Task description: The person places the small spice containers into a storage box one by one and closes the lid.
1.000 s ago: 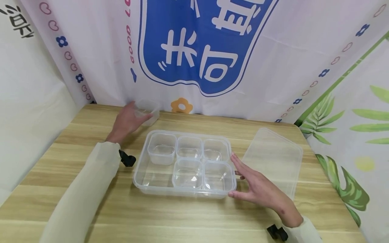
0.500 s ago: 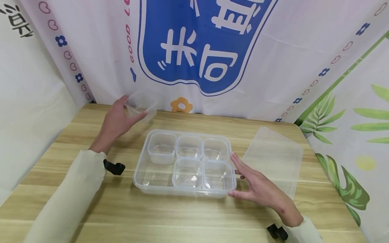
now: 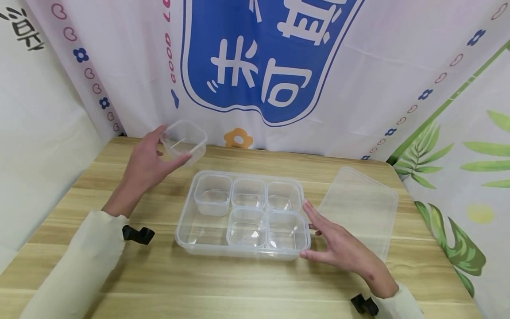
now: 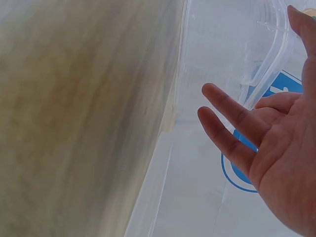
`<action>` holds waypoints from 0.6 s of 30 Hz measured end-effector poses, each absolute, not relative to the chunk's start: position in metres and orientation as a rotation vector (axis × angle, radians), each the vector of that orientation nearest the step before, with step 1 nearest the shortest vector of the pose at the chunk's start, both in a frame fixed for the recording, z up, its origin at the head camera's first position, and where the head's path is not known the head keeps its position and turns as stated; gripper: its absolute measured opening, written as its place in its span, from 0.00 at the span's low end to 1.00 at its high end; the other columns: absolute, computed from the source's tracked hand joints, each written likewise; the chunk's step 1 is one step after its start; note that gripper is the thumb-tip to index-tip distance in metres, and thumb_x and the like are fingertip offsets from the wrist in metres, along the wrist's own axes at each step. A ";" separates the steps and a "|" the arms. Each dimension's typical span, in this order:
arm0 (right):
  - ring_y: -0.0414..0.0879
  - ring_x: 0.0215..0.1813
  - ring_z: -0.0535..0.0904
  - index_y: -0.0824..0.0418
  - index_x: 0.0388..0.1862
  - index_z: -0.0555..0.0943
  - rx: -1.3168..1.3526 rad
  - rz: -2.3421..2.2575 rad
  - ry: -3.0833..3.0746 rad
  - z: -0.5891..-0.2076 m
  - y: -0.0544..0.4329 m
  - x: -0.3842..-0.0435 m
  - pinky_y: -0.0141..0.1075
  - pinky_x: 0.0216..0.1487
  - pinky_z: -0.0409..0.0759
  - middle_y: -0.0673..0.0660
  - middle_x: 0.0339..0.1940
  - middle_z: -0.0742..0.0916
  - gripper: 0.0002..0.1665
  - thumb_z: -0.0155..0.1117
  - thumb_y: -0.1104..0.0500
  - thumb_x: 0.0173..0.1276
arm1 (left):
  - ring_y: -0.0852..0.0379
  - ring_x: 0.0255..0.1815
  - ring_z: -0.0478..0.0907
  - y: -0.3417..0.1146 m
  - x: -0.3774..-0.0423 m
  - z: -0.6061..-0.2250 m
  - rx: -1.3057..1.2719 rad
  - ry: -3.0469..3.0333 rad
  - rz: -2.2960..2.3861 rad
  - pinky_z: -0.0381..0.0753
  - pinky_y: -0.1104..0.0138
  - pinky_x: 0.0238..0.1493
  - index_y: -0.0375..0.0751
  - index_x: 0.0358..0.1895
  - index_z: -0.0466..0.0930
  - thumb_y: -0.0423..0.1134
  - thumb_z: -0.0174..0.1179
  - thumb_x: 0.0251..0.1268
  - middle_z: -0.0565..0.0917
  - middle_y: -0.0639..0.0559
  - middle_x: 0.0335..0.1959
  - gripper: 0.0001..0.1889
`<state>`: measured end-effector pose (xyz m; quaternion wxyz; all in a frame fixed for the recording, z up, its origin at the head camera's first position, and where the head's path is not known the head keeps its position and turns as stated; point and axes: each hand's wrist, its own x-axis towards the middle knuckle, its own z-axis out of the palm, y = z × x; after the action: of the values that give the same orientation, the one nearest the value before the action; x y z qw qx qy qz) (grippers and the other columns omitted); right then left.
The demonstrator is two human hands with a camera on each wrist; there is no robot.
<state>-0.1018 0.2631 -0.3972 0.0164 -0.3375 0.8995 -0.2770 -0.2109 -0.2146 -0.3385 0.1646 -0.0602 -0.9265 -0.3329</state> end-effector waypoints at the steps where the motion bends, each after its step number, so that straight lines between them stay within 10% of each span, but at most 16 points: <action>1: 0.48 0.61 0.81 0.58 0.86 0.47 -1.049 -0.862 2.796 -0.397 0.263 -0.102 0.50 0.63 0.79 0.62 0.84 0.55 0.64 0.76 0.42 0.65 | 0.35 0.48 0.78 -0.214 -0.209 -0.337 -0.178 -2.634 -0.943 0.79 0.43 0.44 0.40 0.80 0.60 0.63 0.71 0.59 0.75 0.33 0.65 0.51; 10: 0.48 0.58 0.83 0.60 0.86 0.48 -1.080 -0.854 2.813 -0.398 0.263 -0.103 0.51 0.61 0.80 0.64 0.83 0.56 0.64 0.76 0.43 0.65 | 0.37 0.48 0.80 -0.211 -0.189 -0.331 -0.326 -2.535 -0.991 0.83 0.46 0.45 0.37 0.77 0.64 0.52 0.75 0.59 0.77 0.36 0.62 0.47; 18: 0.48 0.58 0.83 0.59 0.86 0.48 -1.062 -0.847 2.814 -0.397 0.263 -0.101 0.53 0.63 0.78 0.65 0.83 0.56 0.64 0.75 0.41 0.65 | 0.38 0.56 0.77 -0.211 -0.170 -0.331 -0.491 -2.490 -1.029 0.84 0.71 0.46 0.33 0.77 0.63 0.41 0.78 0.54 0.75 0.33 0.65 0.47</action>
<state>-0.1010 0.2625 -0.3972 0.0085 -0.3398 0.9005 -0.2711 -0.1696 -0.2108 -0.3309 0.2003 -0.1756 -0.8907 -0.3683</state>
